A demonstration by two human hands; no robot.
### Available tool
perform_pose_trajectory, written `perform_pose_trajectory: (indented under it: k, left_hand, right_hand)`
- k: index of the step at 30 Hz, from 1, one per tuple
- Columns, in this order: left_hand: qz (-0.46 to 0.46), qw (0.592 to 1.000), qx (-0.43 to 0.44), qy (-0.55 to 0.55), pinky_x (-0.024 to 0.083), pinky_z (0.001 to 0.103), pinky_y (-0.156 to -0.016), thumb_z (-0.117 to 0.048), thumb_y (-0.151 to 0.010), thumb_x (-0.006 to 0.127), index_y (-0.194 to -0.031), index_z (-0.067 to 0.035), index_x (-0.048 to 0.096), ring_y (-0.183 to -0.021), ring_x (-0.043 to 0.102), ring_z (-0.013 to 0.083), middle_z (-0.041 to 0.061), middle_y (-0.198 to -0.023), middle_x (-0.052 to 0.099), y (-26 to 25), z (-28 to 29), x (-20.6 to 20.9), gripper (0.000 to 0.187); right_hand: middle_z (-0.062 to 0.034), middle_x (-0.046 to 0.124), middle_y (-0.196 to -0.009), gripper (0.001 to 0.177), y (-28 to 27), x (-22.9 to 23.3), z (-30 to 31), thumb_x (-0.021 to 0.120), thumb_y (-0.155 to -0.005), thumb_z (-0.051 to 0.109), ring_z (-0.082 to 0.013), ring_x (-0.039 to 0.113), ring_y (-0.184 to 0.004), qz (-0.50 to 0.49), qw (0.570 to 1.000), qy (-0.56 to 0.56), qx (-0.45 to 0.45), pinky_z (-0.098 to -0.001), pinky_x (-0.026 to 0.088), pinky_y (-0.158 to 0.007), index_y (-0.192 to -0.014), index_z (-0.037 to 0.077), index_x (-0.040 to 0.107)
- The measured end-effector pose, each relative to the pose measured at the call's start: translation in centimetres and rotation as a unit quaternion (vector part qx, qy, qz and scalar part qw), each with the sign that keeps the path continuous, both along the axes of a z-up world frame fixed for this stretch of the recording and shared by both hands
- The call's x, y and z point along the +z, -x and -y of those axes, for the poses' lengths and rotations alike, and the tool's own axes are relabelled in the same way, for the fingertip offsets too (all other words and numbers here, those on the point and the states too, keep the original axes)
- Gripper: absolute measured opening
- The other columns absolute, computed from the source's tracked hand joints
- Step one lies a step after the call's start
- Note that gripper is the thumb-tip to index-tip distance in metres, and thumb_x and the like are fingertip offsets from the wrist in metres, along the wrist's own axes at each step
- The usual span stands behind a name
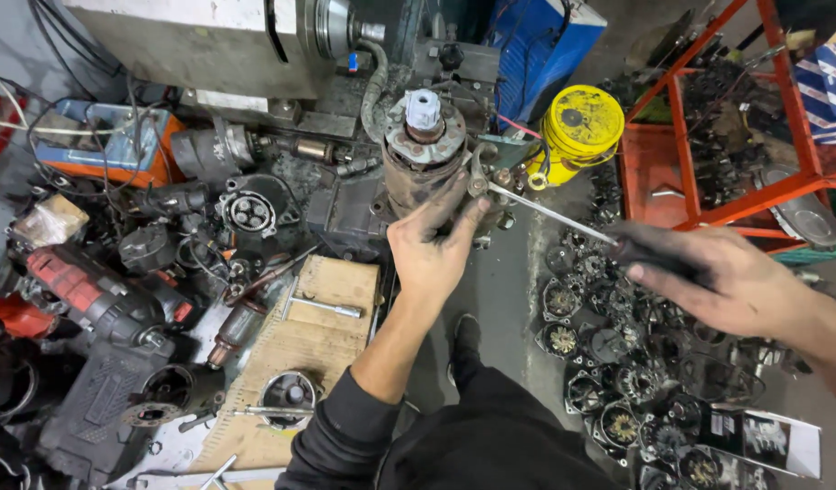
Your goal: The person uses a screwdriver to loosen and remove a bolt from a cylindrical mechanical component mounted on a workbench. After removing the bolt, the person detaches a small metal piece from the assembly and places it on the table.
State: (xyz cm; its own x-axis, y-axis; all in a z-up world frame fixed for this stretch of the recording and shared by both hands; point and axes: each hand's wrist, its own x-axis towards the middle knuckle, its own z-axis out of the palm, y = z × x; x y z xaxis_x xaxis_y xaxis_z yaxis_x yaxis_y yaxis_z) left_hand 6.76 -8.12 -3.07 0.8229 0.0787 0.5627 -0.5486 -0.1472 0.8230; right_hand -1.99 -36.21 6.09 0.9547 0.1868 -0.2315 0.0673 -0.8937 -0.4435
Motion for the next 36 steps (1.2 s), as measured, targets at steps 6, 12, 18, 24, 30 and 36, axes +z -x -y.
perform_pose_trajectory:
  k: [6,12,18,24,30,36]
  left_hand:
    - [-0.017,0.998,-0.046,-0.043,0.059,0.027,-0.085,-0.007,-0.082,0.081,-0.118,0.002,0.072,-0.096,0.078,0.0201,0.013,-0.115,0.077,-0.5,-1.2,-0.6,0.038]
    - [-0.025,0.995,-0.083,-0.038,0.059,0.027,-0.087,-0.002,-0.079,0.082,-0.124,0.001,0.07,-0.099,0.076,0.0181,0.014,-0.12,0.076,-0.7,-1.5,-0.6,0.046]
    - [-0.001,0.995,-0.076,-0.061,0.059,0.027,-0.089,-0.002,-0.079,0.083,-0.122,0.002,0.07,-0.102,0.077,0.0201,0.015,-0.121,0.075,-0.8,-1.4,-0.6,0.045]
    - [-0.008,0.997,-0.067,-0.046,0.059,0.028,-0.087,-0.004,-0.08,0.081,-0.123,0.001,0.07,-0.1,0.077,0.0204,0.014,-0.12,0.076,-0.9,-1.1,-1.3,0.044]
    - [-0.032,0.997,-0.058,-0.05,0.058,0.027,-0.074,-0.01,-0.08,0.081,-0.121,-0.003,0.071,-0.079,0.073,0.0161,0.013,-0.102,0.08,0.4,-1.1,-0.7,0.043]
    - [-0.044,0.995,-0.057,0.066,0.055,0.029,-0.073,-0.002,-0.083,0.074,-0.118,-0.001,0.056,-0.081,0.06,0.0169,0.011,-0.111,0.062,6.8,-0.1,-0.2,0.039]
  right_hand:
    - [-0.0008,0.077,-0.07,0.054,1.1,-0.9,0.5,0.069,-0.083,0.024,-0.0189,0.064,-0.045,0.112,0.99,-0.026,0.081,-0.0337,0.049,-0.048,-0.134,0.009,0.063]
    - [0.0022,0.082,-0.085,0.051,2.1,-1.1,-0.8,0.066,-0.086,0.02,-0.0151,0.075,-0.057,0.115,0.99,-0.038,0.069,-0.0307,0.057,-0.056,-0.135,0.006,0.063]
    - [-0.0066,0.081,-0.093,0.054,5.2,0.1,-5.5,0.071,-0.083,0.019,-0.0213,0.074,-0.051,0.185,0.982,0.043,-0.01,-0.0333,0.058,-0.048,-0.134,0.002,0.064]
    - [-0.004,0.065,-0.141,0.022,6.4,-0.4,-7.2,0.07,-0.088,0.018,-0.0131,0.049,-0.052,0.355,0.835,0.398,0.132,-0.0258,0.043,-0.031,-0.1,0.0,0.071]
    - [-0.0075,0.077,-0.093,0.05,6.6,-0.4,-8.3,0.071,-0.087,0.018,-0.0277,0.071,-0.057,0.257,0.96,0.102,-0.042,-0.0388,0.057,-0.05,-0.135,0.005,0.064]
    - [-0.0042,0.075,-0.081,0.05,6.9,-2.6,-10.0,0.055,-0.094,0.023,-0.0156,0.06,-0.061,-0.093,0.962,-0.165,-0.195,-0.0312,0.05,-0.053,-0.142,0.011,0.059]
